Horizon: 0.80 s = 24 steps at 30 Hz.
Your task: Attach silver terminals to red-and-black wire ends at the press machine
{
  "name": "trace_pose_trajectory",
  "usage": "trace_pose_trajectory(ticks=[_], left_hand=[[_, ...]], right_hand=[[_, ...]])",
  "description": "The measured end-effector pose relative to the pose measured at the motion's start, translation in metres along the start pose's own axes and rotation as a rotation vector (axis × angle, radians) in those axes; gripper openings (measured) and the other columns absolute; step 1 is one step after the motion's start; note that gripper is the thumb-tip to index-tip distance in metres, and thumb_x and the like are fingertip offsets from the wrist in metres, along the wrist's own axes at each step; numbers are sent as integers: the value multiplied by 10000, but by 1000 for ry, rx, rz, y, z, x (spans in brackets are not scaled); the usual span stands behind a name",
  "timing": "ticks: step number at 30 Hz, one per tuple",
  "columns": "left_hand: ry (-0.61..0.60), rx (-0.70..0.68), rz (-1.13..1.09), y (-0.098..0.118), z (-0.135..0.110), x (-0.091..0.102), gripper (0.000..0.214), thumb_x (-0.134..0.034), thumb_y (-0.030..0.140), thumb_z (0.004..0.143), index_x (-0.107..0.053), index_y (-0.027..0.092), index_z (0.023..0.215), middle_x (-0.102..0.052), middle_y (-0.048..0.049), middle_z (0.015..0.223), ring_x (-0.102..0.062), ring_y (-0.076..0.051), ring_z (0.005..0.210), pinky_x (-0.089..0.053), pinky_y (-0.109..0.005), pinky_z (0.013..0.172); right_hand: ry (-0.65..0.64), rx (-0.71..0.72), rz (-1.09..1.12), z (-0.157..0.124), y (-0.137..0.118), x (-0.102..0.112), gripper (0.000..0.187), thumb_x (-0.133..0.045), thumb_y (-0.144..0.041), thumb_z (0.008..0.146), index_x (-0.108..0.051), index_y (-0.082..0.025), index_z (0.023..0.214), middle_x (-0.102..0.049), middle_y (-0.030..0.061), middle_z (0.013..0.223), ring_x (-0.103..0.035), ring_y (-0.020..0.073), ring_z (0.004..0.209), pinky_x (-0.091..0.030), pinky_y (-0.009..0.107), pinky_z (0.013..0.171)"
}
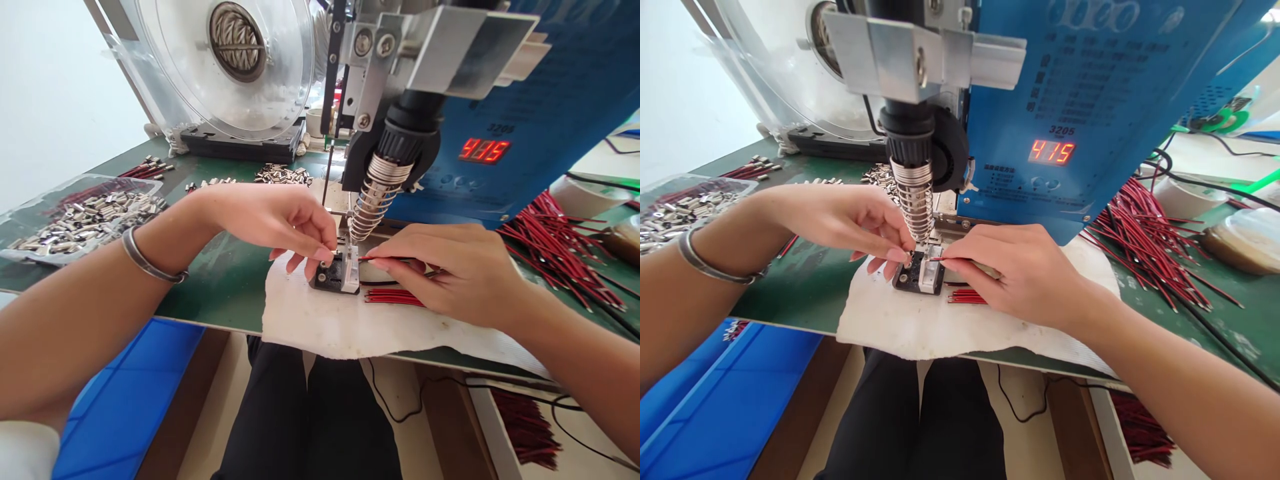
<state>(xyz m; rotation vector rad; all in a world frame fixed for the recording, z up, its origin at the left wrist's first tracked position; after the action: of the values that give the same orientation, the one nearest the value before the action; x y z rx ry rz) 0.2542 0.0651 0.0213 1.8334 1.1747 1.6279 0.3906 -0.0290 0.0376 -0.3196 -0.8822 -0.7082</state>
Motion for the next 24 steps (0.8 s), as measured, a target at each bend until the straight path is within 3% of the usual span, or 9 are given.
trace_pose_trajectory(ticks=[13,19,24], left_hand=[[1,-46,6,8,3,-3,163,-667,162,966,-721,200,816,-765,-26,685,-682,-159,597,-554,-234,615],[41,-8,43,8,3,-3,177,-682,158,947,-700,199,776,-738,-17,668,-646,-159,586,-492,-245,595],[63,18,73,9,3,-3,334,-594,143,1010,-657,190,685,-688,-6,612,-586,-134,561,-454,-240,597]], right_hand=[[28,5,45,0,-1,2,147,-683,-137,1099,-745,-270,1104,-843,-45,900,-711,128,612,-481,282,517],[36,-15,28,-1,-1,1,167,-676,-127,1088,-767,-267,1082,-853,-42,888,-742,143,626,-533,276,568],[41,-24,17,0,-1,1,181,-655,-147,1095,-777,-271,1044,-861,-48,874,-730,137,582,-572,268,601]])
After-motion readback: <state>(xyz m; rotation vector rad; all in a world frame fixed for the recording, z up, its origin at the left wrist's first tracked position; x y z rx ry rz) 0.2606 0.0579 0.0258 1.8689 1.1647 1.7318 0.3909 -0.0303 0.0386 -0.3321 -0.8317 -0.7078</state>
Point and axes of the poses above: each hand's wrist, its own z-axis towards the middle knuckle, its own x-axis out of the back of the hand, y = z × x, the point moved 8 cm from there along z, towards the middle knuckle
